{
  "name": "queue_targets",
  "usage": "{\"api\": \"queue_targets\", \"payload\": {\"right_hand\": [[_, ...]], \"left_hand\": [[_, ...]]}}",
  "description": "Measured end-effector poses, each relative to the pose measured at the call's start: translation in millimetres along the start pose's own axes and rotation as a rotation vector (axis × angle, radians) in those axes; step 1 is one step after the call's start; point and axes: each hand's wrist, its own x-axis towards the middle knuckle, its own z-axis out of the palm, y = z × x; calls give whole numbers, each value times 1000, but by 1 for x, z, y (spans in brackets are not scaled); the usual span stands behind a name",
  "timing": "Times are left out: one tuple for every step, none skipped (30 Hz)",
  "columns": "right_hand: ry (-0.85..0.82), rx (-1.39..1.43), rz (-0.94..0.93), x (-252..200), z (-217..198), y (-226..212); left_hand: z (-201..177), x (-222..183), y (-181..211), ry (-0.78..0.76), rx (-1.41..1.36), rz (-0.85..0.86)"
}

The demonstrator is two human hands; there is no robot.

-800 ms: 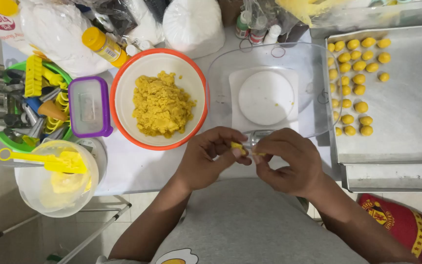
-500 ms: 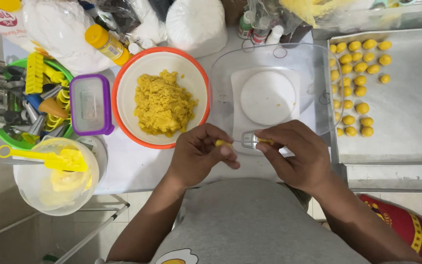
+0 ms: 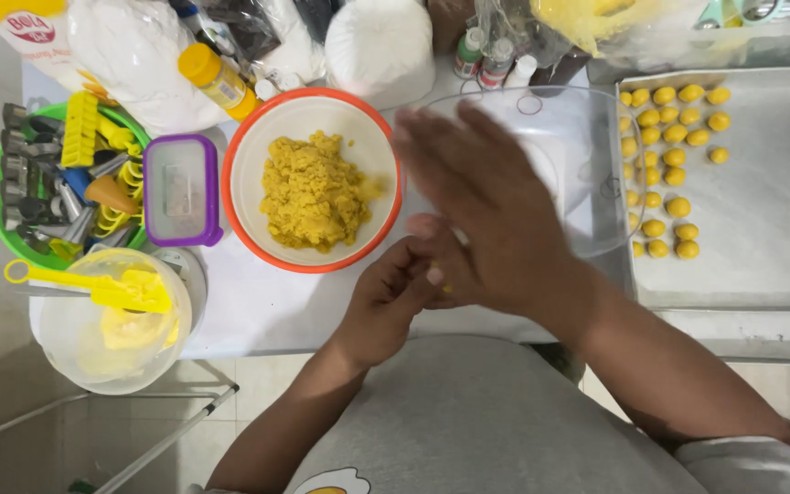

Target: Shaping yellow dough into small balls and placing them on a baking tray

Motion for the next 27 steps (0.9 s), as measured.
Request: {"api": "queue_targets", "payload": {"right_hand": [[4, -3, -5, -3, 5, -4], [-6, -1, -33, -5, 10, -9], [-21, 3, -66, -7, 15, -12], [-22, 1, -75, -9, 19, -11], [-27, -86, -99, -15, 24, -12], [-32, -172, -123, -20, 29, -13], [-29, -177, -121, -26, 35, -14], [-50, -293, -95, -31, 41, -15], [-70, -416, -65, -38, 45, -14], [-67, -427, -59, -45, 46, -14], [-125, -397, -71, -52, 48, -14], [-182, -366, -83, -59, 51, -13], [-182, -370, -76, -63, 51, -16], [-178, -241, -169, -67, 52, -17], [-173, -110, -261, -70, 52, -19], [-175, -114, -255, -73, 51, -20], [-143, -86, -279, -75, 50, -22], [-112, -58, -303, -77, 49, -24], [-111, -57, -306, -74, 46, -22], [-124, -129, -211, -70, 42, -20], [-137, -203, -113, -67, 39, -18], [-136, -204, -112, -72, 38, -11], [-113, -262, -96, -76, 37, -4], [-90, -320, -79, -81, 36, 3], [-90, -319, -81, -89, 40, 1], [-135, -255, -183, -97, 45, -1], [-182, -190, -280, -106, 49, -4]], "left_hand": [[-1, -2, 2, -3, 3, 6], [-2, -3, 4, 29, -42, 57], [-3, -5, 6, 65, -92, 112], [-5, -2, 9, 66, -93, 121], [-8, -3, 11, 67, -269, 104], [-9, -5, 13, 68, -445, 88], [-10, -5, 14, 63, -443, 86], [-10, -6, 16, 9, -594, 105], [-9, -4, 17, -51, -747, 121], [2, 1, 24, -62, -747, 115], [14, 5, 32, -45, -716, 151], [25, 10, 40, -28, -685, 187], [28, 13, 40, -32, -687, 180], [31, 16, 39, -9, -774, 154], [34, 20, 39, 16, -862, 127], [32, 23, 27, 14, -864, 121], [30, 25, 17, -108, -1042, 24], [27, 27, 6, -234, -1215, -76], [34, 24, 10, -233, -1213, -73], [40, 21, 14, -201, -846, 0], [47, 18, 18, -169, -480, 67], [45, 21, 23, -170, -480, 66], [43, 24, 28, -141, -593, 72], [41, 27, 32, -110, -706, 77], [40, 30, 43, -110, -706, 79], [38, 32, 53, -77, -651, 129], [36, 33, 62, -43, -599, 175]]}}
